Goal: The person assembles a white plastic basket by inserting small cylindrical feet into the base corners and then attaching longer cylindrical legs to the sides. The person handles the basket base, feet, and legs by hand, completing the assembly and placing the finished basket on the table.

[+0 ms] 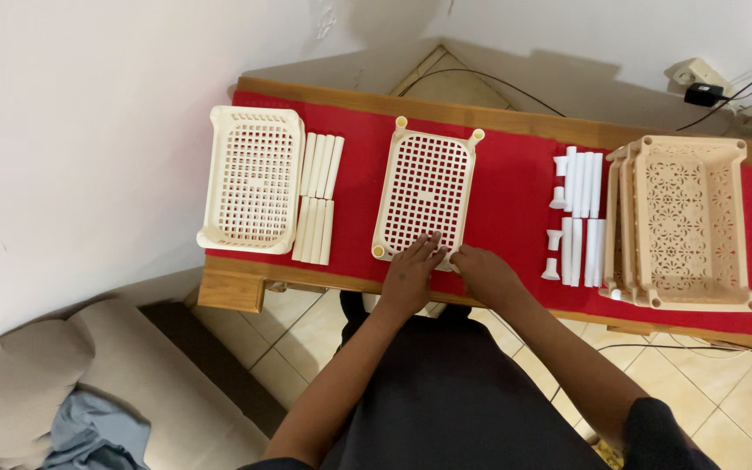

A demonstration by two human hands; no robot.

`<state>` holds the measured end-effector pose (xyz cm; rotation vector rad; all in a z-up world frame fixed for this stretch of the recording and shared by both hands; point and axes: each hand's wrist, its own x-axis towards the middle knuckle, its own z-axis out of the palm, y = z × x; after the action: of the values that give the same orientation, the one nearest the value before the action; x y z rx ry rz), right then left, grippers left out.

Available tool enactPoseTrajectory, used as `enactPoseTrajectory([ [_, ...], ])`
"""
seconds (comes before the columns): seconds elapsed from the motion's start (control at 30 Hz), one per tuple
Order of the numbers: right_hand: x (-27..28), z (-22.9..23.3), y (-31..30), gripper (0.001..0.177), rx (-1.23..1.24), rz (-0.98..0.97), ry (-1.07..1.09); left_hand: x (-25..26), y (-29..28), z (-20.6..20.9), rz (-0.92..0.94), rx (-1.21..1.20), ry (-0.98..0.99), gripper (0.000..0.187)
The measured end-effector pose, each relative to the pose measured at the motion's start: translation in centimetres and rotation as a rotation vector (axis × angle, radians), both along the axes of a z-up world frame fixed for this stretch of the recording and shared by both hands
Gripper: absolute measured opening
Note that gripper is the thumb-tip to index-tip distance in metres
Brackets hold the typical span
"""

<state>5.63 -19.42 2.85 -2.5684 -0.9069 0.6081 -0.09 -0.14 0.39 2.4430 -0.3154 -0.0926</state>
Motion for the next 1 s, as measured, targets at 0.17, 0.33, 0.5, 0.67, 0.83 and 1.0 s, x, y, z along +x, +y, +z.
enactPoseTrajectory([
  [0.17,-0.1,-1.0,0.1,0.021,0.03,0.039,-0.072,0.0,-0.2,-0.2,0.013,0.006,0.004,0.062],
  [0.33,0.0,-1.9,-0.2,0.017,-0.007,0.004,-0.011,0.0,-0.2,-0.4,-0.017,0.034,0.037,0.065],
  [0.5,-0.2,-2.0,-0.2,0.017,0.036,0.012,-0.051,0.0,-0.2,-0.5,-0.015,0.047,0.016,0.062],
  [0.67,0.2,-2.1,-0.1,0.021,-0.02,0.062,-0.057,0.0,-0.1,-0.5,-0.015,0.023,0.008,0.061],
  [0.83,0.1,-2.3,0.0,0.027,-0.012,0.171,-0.218,0.1,0.0,-0.3,-0.011,-0.016,0.032,0.064],
  [1.0,-0.7,-2.9,0.1,0.027,-0.176,0.281,-0.368,-0.2,-0.1,-0.5,-0.001,-0.021,0.002,0.065],
])
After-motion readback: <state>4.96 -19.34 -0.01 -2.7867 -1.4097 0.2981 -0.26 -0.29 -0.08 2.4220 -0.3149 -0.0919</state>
